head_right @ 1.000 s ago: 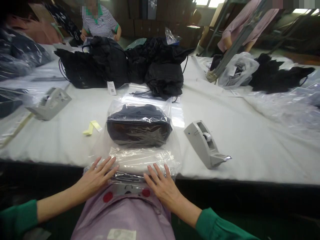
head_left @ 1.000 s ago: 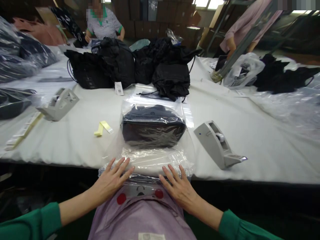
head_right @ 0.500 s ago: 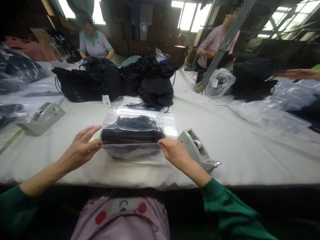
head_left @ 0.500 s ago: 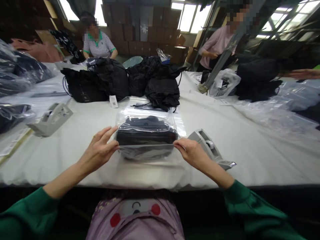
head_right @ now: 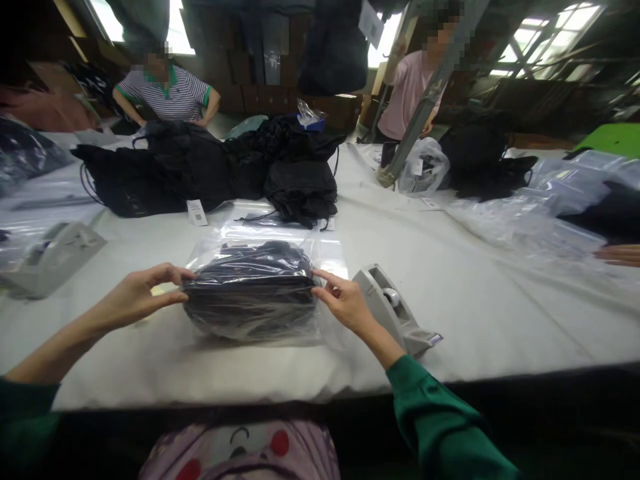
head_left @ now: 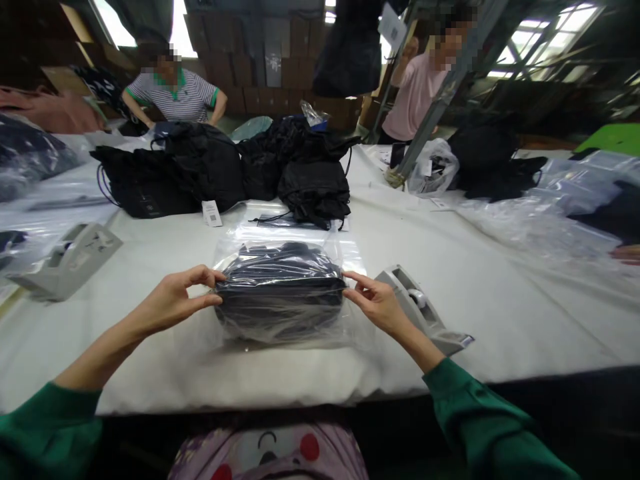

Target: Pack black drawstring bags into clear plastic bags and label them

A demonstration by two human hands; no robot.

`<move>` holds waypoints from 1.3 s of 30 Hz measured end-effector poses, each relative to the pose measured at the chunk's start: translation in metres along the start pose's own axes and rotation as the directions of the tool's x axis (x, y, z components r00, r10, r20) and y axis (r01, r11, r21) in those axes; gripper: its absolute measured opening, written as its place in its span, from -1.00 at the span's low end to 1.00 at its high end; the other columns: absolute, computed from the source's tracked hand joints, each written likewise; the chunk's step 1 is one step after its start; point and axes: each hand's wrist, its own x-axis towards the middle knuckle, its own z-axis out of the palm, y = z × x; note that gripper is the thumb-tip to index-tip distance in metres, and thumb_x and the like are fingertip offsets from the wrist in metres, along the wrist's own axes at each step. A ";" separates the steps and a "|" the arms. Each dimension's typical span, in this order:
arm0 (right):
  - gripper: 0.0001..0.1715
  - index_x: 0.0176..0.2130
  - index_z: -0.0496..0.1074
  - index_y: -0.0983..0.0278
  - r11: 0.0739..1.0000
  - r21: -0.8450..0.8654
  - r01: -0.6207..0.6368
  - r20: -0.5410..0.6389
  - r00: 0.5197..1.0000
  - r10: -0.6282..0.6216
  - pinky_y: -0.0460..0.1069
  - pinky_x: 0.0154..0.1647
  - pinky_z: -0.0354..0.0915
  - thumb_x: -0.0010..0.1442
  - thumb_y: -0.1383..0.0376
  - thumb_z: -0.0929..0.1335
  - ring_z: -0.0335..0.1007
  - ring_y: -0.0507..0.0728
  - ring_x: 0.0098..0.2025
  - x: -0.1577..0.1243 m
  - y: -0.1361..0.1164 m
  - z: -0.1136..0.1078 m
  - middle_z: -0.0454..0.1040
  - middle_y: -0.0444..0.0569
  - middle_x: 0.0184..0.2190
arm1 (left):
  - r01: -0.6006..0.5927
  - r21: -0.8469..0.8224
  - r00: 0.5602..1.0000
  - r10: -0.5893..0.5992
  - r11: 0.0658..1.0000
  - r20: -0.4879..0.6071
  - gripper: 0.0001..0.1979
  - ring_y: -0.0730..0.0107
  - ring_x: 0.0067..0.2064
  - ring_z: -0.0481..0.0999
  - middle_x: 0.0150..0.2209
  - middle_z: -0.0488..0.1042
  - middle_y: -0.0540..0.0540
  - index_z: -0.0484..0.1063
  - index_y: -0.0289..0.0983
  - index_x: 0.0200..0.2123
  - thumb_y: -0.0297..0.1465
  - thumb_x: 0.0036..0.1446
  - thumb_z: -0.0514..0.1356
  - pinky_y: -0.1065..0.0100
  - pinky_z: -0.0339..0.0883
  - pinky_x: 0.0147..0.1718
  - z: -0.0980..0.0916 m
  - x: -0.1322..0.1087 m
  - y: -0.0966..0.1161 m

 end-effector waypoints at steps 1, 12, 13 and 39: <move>-0.47 0.04 0.48 0.27 1.000 0.011 0.003 0.020 1.000 -0.003 -0.10 -0.58 0.08 0.15 0.05 0.40 0.00 -0.03 -0.62 0.002 0.001 0.001 0.19 -0.24 -0.58 | -0.025 0.086 1.000 0.026 0.996 -0.016 -0.74 0.08 0.02 0.51 0.01 0.52 -0.20 0.35 -0.23 -0.25 -0.17 0.14 0.23 0.09 0.36 0.04 0.000 -0.001 0.004; -0.56 -0.04 0.54 0.28 1.000 0.003 -0.013 -0.062 0.998 0.014 -0.09 -0.52 0.12 0.15 0.09 0.41 0.04 0.00 -0.59 -0.001 -0.002 0.010 0.18 -0.24 -0.64 | -0.229 0.687 0.850 0.486 0.689 -0.205 -0.36 -0.31 0.31 0.12 0.28 0.22 -0.36 0.20 -0.15 0.25 -0.14 0.15 0.26 -0.36 -0.14 0.19 0.107 -0.001 0.095; -0.55 -0.04 0.54 0.29 1.000 0.007 -0.022 -0.062 0.998 0.022 -0.09 -0.53 0.12 0.15 0.09 0.41 0.04 0.00 -0.59 -0.001 -0.002 0.009 0.17 -0.24 -0.64 | -0.234 0.670 0.860 0.471 0.705 -0.195 -0.40 -0.25 0.25 0.25 0.24 0.29 -0.35 0.22 -0.16 0.24 -0.16 0.18 0.24 -0.27 -0.03 0.18 0.109 0.010 0.089; -0.62 0.08 0.44 0.29 0.866 -0.182 0.466 -0.019 0.879 -0.477 0.10 0.01 0.43 0.30 0.26 0.32 0.49 0.20 -0.01 -0.042 -0.038 0.019 0.55 0.13 -0.04 | -0.411 0.640 0.709 0.669 0.649 -0.224 -0.76 0.29 -0.16 0.59 -0.11 0.61 -0.06 0.46 -0.24 -0.03 -0.43 0.23 0.23 0.27 0.36 -0.20 0.099 0.037 0.056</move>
